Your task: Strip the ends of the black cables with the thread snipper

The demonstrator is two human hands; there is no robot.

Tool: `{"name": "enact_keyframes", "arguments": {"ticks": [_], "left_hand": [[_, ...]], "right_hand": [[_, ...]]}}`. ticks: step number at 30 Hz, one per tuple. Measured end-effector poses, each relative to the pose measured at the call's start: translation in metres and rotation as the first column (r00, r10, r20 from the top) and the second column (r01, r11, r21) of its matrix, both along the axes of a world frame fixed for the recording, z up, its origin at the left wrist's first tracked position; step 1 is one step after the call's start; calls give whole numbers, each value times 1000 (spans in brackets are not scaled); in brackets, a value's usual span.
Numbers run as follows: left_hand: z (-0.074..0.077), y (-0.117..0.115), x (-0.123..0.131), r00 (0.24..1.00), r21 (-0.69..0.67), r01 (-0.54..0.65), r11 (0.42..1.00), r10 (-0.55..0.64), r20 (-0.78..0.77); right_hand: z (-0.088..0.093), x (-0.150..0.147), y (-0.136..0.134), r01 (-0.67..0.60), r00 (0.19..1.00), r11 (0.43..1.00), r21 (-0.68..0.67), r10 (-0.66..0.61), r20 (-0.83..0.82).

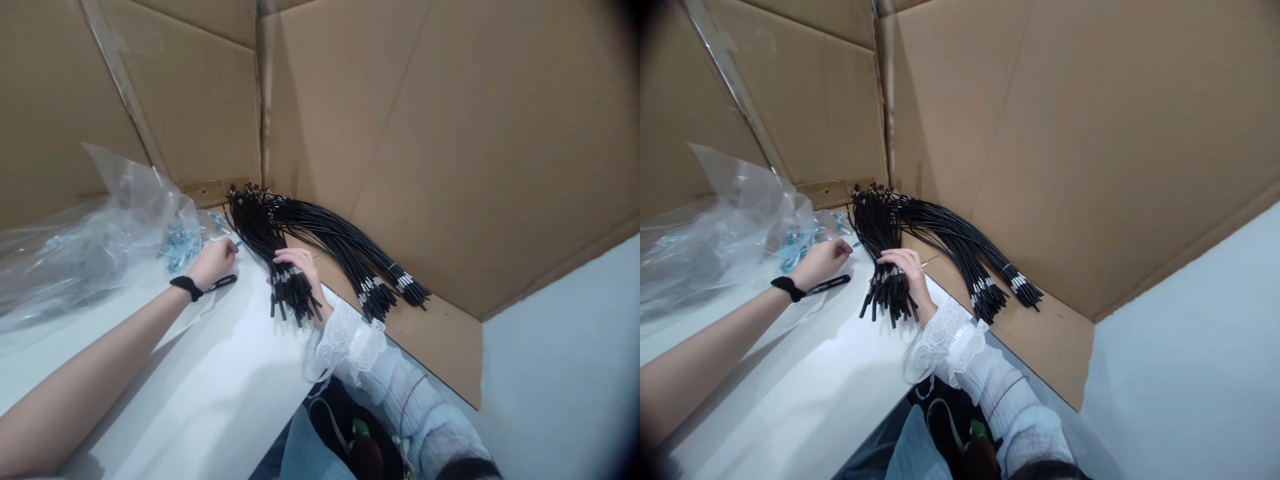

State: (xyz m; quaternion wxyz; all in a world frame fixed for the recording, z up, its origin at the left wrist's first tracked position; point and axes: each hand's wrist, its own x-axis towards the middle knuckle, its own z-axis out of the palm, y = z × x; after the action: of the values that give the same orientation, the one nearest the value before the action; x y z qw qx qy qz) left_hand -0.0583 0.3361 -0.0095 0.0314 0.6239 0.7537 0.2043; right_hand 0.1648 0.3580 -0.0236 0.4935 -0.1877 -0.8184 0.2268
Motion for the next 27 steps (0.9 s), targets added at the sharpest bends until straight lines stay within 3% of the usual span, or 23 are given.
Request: {"name": "enact_keyframes", "arguments": {"ticks": [7, 11, 14, 18, 23, 25, 27], "left_hand": [[4, -30, 33, 969, -94, 246, 965, -243, 40], [-1, -47, 50, 874, -98, 486, 868, -485, 43], [-7, -56, 56, 788, -106, 599, 794, -608, -95], [-10, -59, 59, 779, -165, 548, 820, -572, -257], [-9, -56, 63, 755, -145, 576, 805, -591, -283], [-2, -59, 61, 795, -41, 569, 821, -562, -229], [13, -65, 59, 891, 91, 454, 886, -455, -13]], "right_hand": [[20, -1, 7, 92, 988, 996, -11, -93, -121], [33, 2, 11, 174, 975, 983, -54, -179, -133], [45, 7, 8, 186, 972, 979, -81, -195, -131], [58, 12, -2, 148, 985, 987, -67, -154, -84], [64, 9, -6, 162, 980, 986, -46, -166, -112], [62, 6, -3, 154, 980, 987, -44, -158, -118], [57, 3, 1, 141, 984, 989, -55, -146, -105]]}}
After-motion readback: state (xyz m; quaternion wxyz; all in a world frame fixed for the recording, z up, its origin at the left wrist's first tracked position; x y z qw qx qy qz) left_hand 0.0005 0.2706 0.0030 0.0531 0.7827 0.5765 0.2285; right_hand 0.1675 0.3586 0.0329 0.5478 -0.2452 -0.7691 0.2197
